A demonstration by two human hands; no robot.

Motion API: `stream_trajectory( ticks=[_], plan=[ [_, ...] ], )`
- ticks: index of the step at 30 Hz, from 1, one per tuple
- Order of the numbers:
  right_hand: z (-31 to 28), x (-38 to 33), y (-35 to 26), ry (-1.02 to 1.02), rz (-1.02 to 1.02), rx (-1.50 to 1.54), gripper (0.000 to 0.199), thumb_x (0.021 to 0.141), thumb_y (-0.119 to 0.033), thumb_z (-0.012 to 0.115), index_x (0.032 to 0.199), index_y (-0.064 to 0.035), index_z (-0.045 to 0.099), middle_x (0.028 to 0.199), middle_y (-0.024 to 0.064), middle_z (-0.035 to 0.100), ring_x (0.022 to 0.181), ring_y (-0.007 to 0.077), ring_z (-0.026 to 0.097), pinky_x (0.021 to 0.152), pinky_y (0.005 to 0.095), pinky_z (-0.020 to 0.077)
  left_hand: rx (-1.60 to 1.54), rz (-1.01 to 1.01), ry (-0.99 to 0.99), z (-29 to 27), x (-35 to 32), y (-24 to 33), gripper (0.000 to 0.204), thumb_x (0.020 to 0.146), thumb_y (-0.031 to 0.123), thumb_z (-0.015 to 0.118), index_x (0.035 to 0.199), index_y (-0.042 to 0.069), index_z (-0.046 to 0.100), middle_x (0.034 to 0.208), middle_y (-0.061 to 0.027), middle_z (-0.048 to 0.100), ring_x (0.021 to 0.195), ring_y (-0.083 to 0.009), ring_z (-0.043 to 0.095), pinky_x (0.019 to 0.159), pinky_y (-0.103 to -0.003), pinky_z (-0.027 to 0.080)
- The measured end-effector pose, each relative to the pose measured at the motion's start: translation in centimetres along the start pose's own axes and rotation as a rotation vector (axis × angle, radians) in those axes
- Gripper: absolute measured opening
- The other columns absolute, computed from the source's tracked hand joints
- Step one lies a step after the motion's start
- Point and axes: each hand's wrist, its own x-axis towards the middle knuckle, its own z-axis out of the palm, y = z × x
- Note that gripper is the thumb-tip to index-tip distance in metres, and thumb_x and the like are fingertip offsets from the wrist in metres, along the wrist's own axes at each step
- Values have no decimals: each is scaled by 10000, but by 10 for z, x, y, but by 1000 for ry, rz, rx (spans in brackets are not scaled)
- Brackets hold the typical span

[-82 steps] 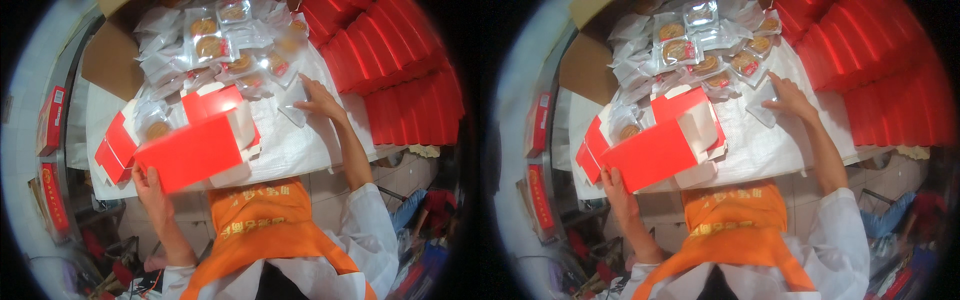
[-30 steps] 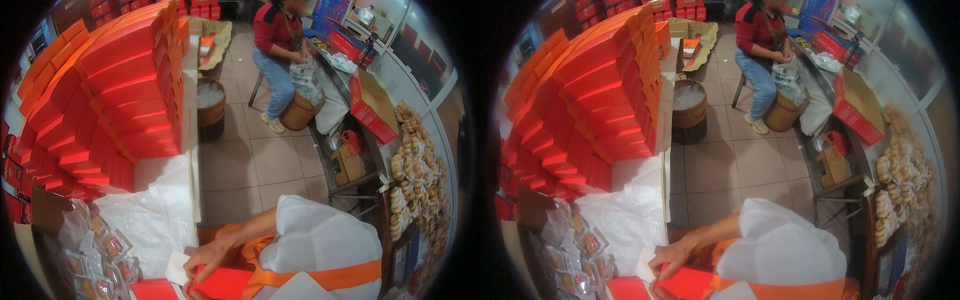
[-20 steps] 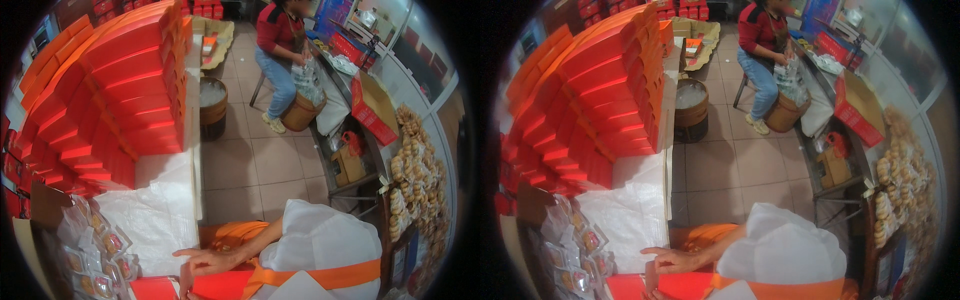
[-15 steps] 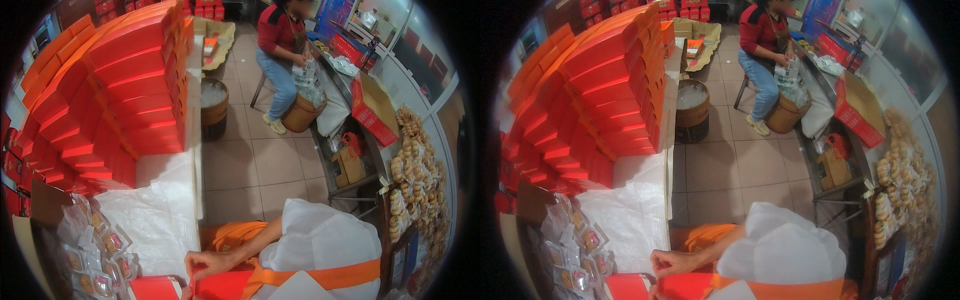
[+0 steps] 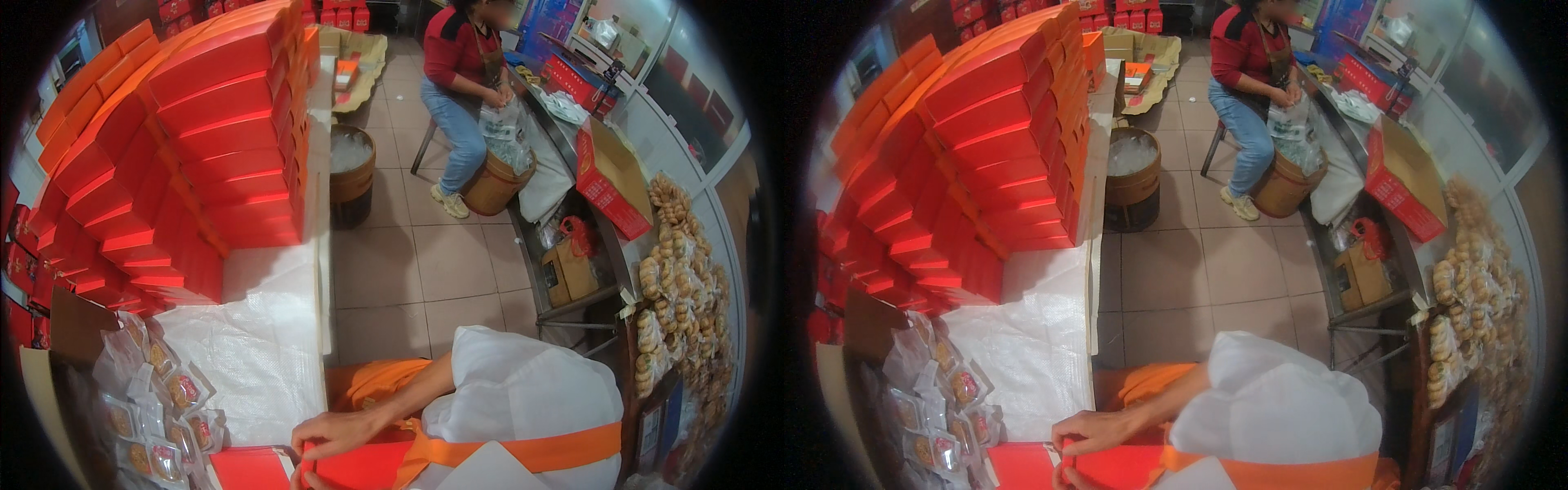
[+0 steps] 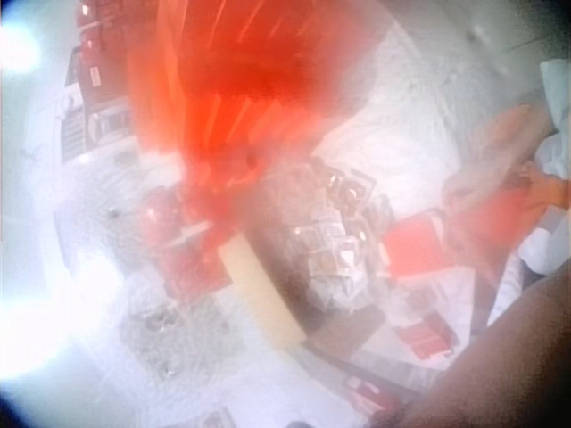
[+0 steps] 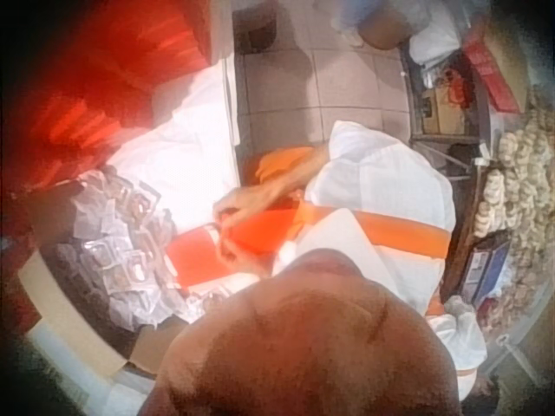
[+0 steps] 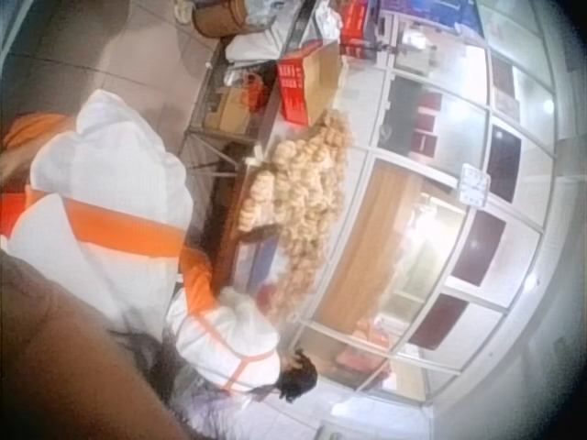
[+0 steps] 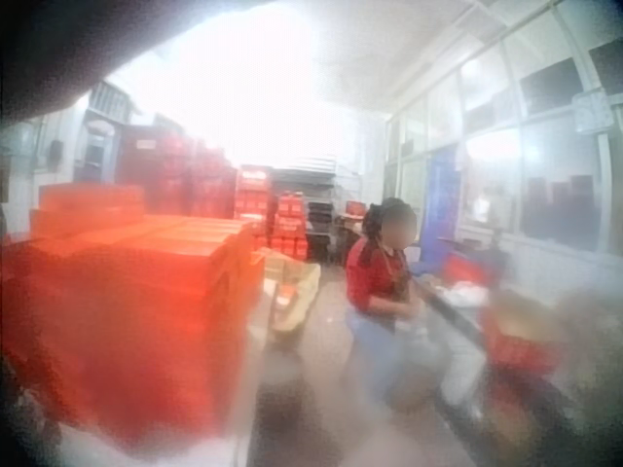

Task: The person repeatedly folds flat red cardboard pieces into small boxes by hand. They place each finished box on a growing stack to the right. The workspace contains stacks of flat red cardboard and packaged round food items.

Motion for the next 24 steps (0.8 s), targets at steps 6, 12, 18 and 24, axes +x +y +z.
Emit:
stream_trajectory(
  ticks=[6, 12, 18, 24],
  plan=[
    [-2, 0, 1, 6, -51, -11, 168, 854, -148, 507, 897, 11, 539, 822, 106, 605, 755, 147, 559, 660, 286, 436, 15, -6, -15, -1, -1, -1, 276, 871, 101, 441, 1101, -35, 510, 1253, -179, 448, 1097, -246, 464, 930, -355, 373],
    [-8, -6, 3, -8, 83, -9, 165, 853, -145, 513, 806, 5, 563, 746, 83, 591, 687, 115, 531, 626, 275, 431, 23, -10, -23, 0, -7, -4, 264, 870, 94, 442, 1083, -36, 527, 1248, -179, 456, 1094, -244, 468, 929, -353, 375],
    [-14, -1, 16, -109, 41, -3, 154, 853, -136, 525, 814, -4, 593, 766, 81, 599, 708, 112, 539, 632, 269, 437, 17, -42, 8, -37, -27, -24, 253, 869, 88, 444, 1065, -37, 543, 1243, -178, 463, 1091, -243, 473, 927, -352, 377],
    [-27, -17, 9, -158, 25, -127, 127, 861, -105, 543, 905, 2, 598, 990, 118, 604, 878, 202, 582, 753, 286, 460, -4, 145, 83, -14, -61, -2, 151, 849, 46, 496, 930, -35, 594, 1181, -194, 520, 1077, -249, 500, 924, -344, 390]
  ],
)
